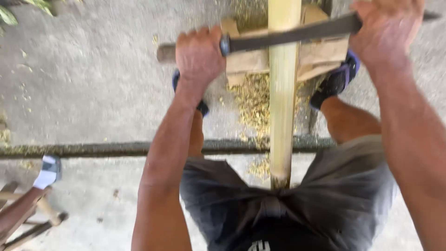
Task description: Using a large knife to shave and smooth a piece of bamboo for furniture making.
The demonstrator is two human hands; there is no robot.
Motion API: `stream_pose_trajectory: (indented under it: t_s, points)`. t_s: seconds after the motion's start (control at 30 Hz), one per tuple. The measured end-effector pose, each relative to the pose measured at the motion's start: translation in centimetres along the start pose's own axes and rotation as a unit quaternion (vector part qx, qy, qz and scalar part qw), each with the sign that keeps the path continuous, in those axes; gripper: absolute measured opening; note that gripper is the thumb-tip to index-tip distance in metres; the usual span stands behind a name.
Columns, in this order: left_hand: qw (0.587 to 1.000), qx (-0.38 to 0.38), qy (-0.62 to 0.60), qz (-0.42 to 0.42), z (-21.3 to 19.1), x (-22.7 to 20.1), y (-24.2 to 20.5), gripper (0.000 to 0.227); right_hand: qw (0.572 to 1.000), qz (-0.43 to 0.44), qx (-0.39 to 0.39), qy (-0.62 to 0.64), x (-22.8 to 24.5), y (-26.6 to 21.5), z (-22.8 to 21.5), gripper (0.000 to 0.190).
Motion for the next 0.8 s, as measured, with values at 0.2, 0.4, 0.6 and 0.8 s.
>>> stream_pose_trajectory:
  t_s: [0.2, 0.4, 0.6, 0.8]
  points:
    - [0.999, 0.02, -0.025, -0.017, 2.4, 1.6, 1.0, 0.029, 0.992, -0.05, -0.077, -0.081, 0.7, 2.1, -2.3, 0.007]
    - [0.998, 0.002, -0.063, -0.018, 3.3, 2.6, 1.9, 0.021, 0.991, -0.035, -0.061, -0.117, 0.9, 4.3, -4.3, 0.014]
    - [0.998, 0.035, -0.038, -0.025, -0.4, 1.1, 2.8, 0.02, 0.989, -0.045, -0.123, -0.068, 0.9, 2.9, -3.1, 0.014]
    - [0.998, 0.044, 0.04, -0.026, -1.9, -1.1, 2.6, 0.02, 0.989, -0.045, -0.118, -0.081, 2.3, 5.3, -4.3, 0.027]
Point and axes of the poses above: each hand's wrist, its own y-axis towards the middle knuckle, its own z-axis out of the palm, x = y × z, the point moved 10 cm from there along y, towards the middle knuckle, and after that the axes turned 6 degrees about -x, right-handed, at the moved point
